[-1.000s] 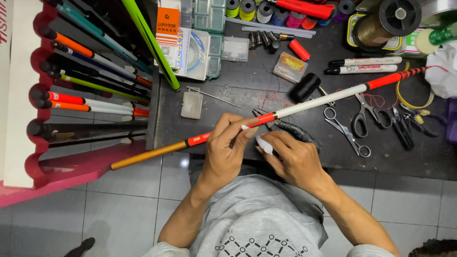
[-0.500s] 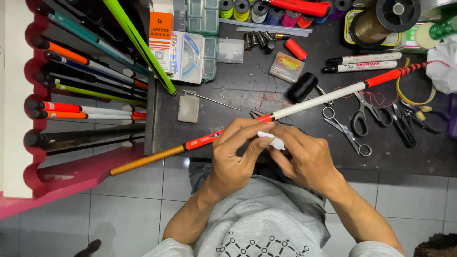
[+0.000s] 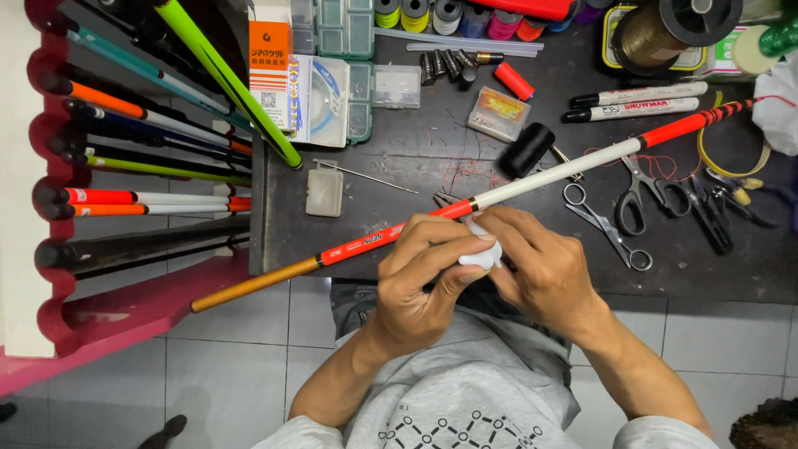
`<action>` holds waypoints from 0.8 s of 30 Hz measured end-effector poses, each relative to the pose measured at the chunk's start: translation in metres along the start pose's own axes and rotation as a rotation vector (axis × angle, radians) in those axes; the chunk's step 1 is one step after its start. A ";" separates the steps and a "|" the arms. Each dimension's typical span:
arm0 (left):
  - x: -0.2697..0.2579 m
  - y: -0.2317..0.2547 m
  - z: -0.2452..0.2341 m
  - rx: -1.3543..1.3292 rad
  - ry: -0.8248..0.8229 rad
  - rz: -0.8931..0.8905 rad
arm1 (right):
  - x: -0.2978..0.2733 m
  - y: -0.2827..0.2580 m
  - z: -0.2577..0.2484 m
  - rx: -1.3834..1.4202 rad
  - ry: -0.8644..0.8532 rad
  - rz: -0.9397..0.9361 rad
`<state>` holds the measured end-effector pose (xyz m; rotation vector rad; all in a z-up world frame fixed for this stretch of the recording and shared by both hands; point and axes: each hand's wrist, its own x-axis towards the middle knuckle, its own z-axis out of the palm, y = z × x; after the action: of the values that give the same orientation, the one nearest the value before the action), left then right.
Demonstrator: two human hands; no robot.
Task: The person works on a fishing rod at a cluttered table, using pliers to remove a small metal ring from the rod's tip. They then use a lighter to heat the tip and a small tool to scrape the surface, likely preparing it for repair or rewrapping.
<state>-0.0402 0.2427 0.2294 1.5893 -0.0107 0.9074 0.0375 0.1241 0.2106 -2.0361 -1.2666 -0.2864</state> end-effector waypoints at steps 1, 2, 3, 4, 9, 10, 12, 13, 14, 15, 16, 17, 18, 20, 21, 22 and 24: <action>0.000 0.000 0.000 0.003 -0.004 0.005 | 0.000 0.001 0.001 0.008 0.003 0.004; 0.002 0.000 0.001 0.004 -0.004 0.006 | 0.002 0.000 0.000 0.008 0.004 0.003; 0.003 0.001 0.002 -0.001 -0.008 0.007 | 0.003 -0.001 -0.001 0.015 0.000 0.001; 0.004 0.001 0.003 -0.005 -0.012 0.008 | 0.005 -0.002 -0.002 0.022 -0.005 -0.001; 0.006 -0.004 0.004 0.013 -0.027 0.028 | 0.001 -0.001 -0.003 0.044 -0.048 0.010; 0.007 -0.004 0.004 0.020 -0.028 0.034 | 0.000 0.000 -0.003 0.052 -0.058 0.008; 0.006 -0.006 0.003 0.030 -0.035 0.042 | -0.002 0.002 -0.001 0.049 -0.063 0.005; 0.006 -0.008 0.003 0.040 -0.041 0.051 | -0.003 0.003 0.000 0.046 -0.069 0.001; 0.006 -0.009 0.003 0.040 -0.040 0.052 | -0.001 0.002 -0.001 0.046 -0.068 0.000; 0.005 -0.010 0.003 0.048 -0.052 0.053 | 0.001 0.000 -0.002 0.067 -0.073 -0.015; 0.005 -0.011 0.003 0.056 -0.064 0.054 | 0.002 -0.001 -0.003 0.089 -0.077 -0.030; 0.005 -0.011 0.003 0.057 -0.062 0.055 | 0.003 -0.002 -0.004 0.089 -0.078 -0.032; 0.005 -0.011 0.004 0.051 -0.078 0.048 | 0.004 -0.003 -0.004 0.116 -0.077 -0.034; 0.004 -0.011 0.003 0.044 -0.093 0.039 | 0.003 -0.004 -0.004 0.142 -0.078 -0.037; 0.004 -0.010 0.003 0.037 -0.095 0.023 | 0.002 -0.005 -0.003 0.152 -0.086 -0.027; 0.004 -0.010 0.002 0.030 -0.098 0.007 | 0.001 -0.005 -0.003 0.161 -0.094 -0.017; 0.003 -0.012 0.002 0.023 -0.091 0.001 | -0.011 0.002 0.001 0.157 -0.102 -0.014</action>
<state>-0.0315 0.2458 0.2210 1.6507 -0.0654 0.8377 0.0331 0.1168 0.2032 -1.9296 -1.3229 -0.0870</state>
